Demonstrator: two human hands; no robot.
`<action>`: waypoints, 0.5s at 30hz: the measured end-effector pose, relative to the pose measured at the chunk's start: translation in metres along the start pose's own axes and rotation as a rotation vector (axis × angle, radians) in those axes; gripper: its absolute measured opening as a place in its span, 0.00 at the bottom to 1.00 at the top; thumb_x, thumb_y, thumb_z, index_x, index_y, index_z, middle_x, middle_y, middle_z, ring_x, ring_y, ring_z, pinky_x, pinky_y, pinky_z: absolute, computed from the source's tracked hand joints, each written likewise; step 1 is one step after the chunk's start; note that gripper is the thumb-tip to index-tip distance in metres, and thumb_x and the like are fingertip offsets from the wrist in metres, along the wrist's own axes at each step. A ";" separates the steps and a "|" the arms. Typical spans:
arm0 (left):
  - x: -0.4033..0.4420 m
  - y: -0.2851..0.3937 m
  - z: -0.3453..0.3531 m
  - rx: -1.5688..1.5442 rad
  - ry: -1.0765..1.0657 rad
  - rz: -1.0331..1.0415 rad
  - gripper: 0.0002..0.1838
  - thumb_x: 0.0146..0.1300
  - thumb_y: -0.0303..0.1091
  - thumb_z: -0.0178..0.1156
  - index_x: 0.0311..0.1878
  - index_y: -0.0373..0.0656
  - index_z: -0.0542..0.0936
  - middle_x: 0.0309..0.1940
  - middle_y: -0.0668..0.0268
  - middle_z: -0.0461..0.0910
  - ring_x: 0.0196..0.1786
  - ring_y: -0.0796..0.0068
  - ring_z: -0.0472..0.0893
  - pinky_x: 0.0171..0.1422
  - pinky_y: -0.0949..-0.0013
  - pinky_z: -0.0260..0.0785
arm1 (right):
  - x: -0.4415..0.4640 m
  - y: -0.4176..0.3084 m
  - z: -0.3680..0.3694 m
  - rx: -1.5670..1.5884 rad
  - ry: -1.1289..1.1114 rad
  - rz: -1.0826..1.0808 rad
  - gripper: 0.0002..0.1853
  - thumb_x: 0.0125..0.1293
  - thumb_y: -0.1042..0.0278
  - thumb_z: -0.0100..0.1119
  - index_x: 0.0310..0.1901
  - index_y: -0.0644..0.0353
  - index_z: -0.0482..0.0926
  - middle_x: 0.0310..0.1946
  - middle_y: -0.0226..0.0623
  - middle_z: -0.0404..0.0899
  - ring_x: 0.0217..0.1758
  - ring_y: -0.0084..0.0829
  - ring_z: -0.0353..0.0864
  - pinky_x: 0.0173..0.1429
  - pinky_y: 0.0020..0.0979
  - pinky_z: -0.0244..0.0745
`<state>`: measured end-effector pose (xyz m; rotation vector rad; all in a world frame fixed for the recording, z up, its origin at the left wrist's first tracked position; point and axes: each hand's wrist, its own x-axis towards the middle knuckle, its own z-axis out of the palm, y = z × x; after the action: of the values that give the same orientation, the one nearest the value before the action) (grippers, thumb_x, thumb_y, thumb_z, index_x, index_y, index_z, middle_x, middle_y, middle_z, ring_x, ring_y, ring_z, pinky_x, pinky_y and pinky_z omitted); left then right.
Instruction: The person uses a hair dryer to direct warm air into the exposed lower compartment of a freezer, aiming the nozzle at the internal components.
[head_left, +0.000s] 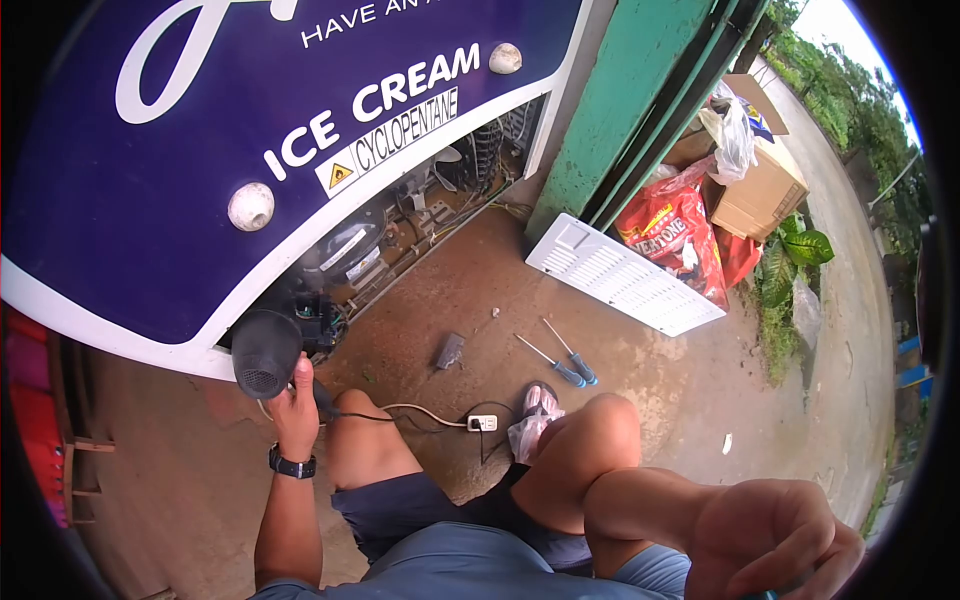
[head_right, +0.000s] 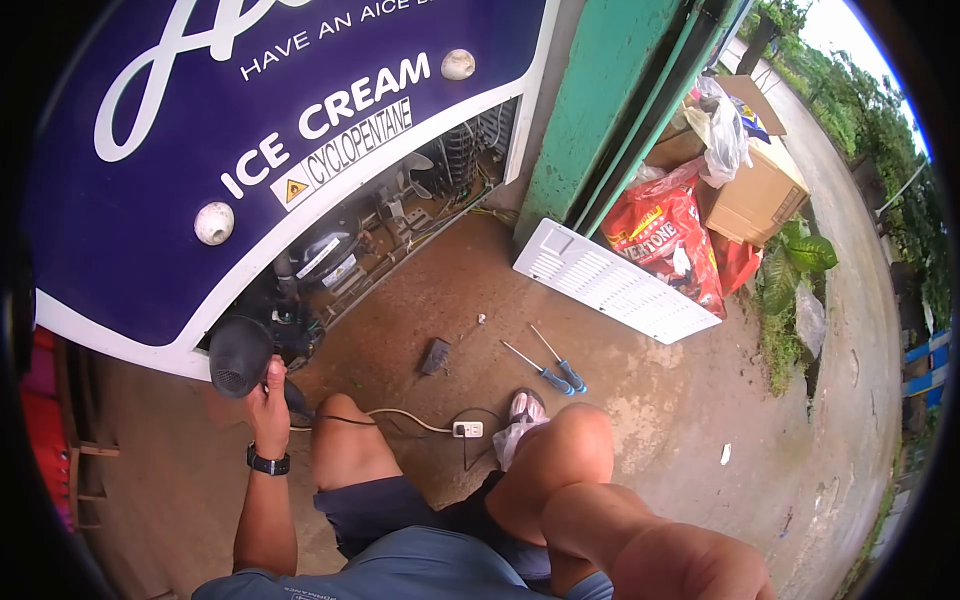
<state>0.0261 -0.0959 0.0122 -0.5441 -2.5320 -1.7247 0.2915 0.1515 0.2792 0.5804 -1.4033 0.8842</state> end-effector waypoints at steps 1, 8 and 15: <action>0.000 0.000 0.000 0.000 0.000 0.001 0.21 0.74 0.45 0.60 0.54 0.33 0.80 0.50 0.58 0.83 0.52 0.65 0.80 0.59 0.62 0.71 | 0.000 0.000 0.000 0.000 0.001 -0.001 0.08 0.69 0.73 0.60 0.48 0.59 0.75 0.47 0.21 0.77 0.40 0.16 0.78 0.31 0.21 0.72; 0.001 -0.001 0.000 -0.065 -0.001 -0.009 0.20 0.75 0.43 0.58 0.54 0.32 0.80 0.50 0.58 0.83 0.53 0.66 0.80 0.60 0.62 0.71 | -0.001 -0.001 0.001 -0.007 -0.007 0.004 0.08 0.69 0.73 0.60 0.48 0.59 0.75 0.47 0.21 0.77 0.40 0.16 0.79 0.31 0.21 0.73; -0.003 -0.001 0.000 -0.065 -0.024 0.013 0.20 0.75 0.43 0.59 0.55 0.32 0.79 0.51 0.59 0.82 0.52 0.67 0.80 0.59 0.63 0.71 | -0.002 0.006 0.005 0.005 0.021 -0.050 0.08 0.69 0.72 0.60 0.48 0.59 0.74 0.46 0.21 0.77 0.40 0.16 0.79 0.31 0.21 0.72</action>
<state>0.0285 -0.0964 0.0109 -0.5872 -2.4893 -1.8127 0.2838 0.1508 0.2772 0.6055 -1.3626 0.8520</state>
